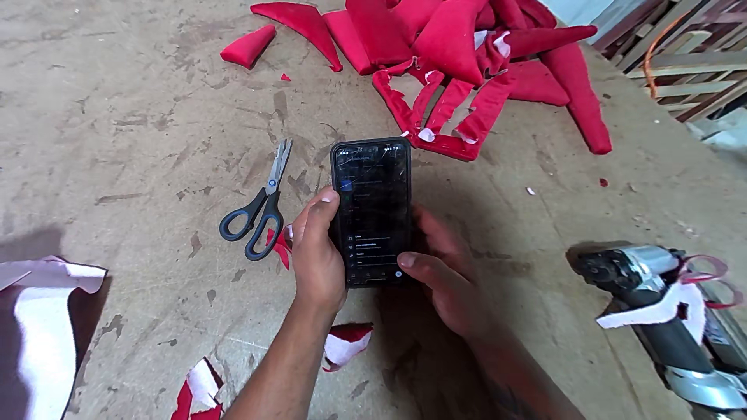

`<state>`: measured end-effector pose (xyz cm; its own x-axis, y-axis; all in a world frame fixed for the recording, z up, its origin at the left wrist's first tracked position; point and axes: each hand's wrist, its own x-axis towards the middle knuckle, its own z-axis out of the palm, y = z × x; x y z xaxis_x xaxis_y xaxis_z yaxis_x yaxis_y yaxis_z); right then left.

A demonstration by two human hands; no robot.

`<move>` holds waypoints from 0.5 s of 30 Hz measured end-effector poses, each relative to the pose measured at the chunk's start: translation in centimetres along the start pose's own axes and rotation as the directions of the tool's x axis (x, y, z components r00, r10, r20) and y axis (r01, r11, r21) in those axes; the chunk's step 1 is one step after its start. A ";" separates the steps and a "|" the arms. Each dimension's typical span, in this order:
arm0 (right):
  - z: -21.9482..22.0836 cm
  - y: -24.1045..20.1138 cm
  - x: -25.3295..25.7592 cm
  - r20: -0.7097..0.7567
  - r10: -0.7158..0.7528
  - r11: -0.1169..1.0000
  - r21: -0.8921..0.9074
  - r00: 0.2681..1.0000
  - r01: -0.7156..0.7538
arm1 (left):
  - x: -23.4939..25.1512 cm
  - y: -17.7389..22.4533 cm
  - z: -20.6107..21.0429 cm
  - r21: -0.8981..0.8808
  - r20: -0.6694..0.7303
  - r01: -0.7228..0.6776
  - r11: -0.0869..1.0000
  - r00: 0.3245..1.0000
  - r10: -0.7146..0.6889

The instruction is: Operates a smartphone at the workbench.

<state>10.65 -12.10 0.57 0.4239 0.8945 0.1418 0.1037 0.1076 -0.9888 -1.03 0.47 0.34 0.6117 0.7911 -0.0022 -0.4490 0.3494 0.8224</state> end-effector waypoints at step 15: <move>0.1 -0.4 0.0 -0.008 0.023 0.995 -0.098 1.000 -0.024 | 0.0 0.0 -0.1 -0.002 0.005 -0.012 1.000 1.000 0.012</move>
<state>10.49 -12.13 0.93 0.4336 0.8931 0.1195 0.1812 0.0435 -0.9825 -1.05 0.49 0.27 0.6093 0.7929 0.0102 -0.4573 0.3408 0.8214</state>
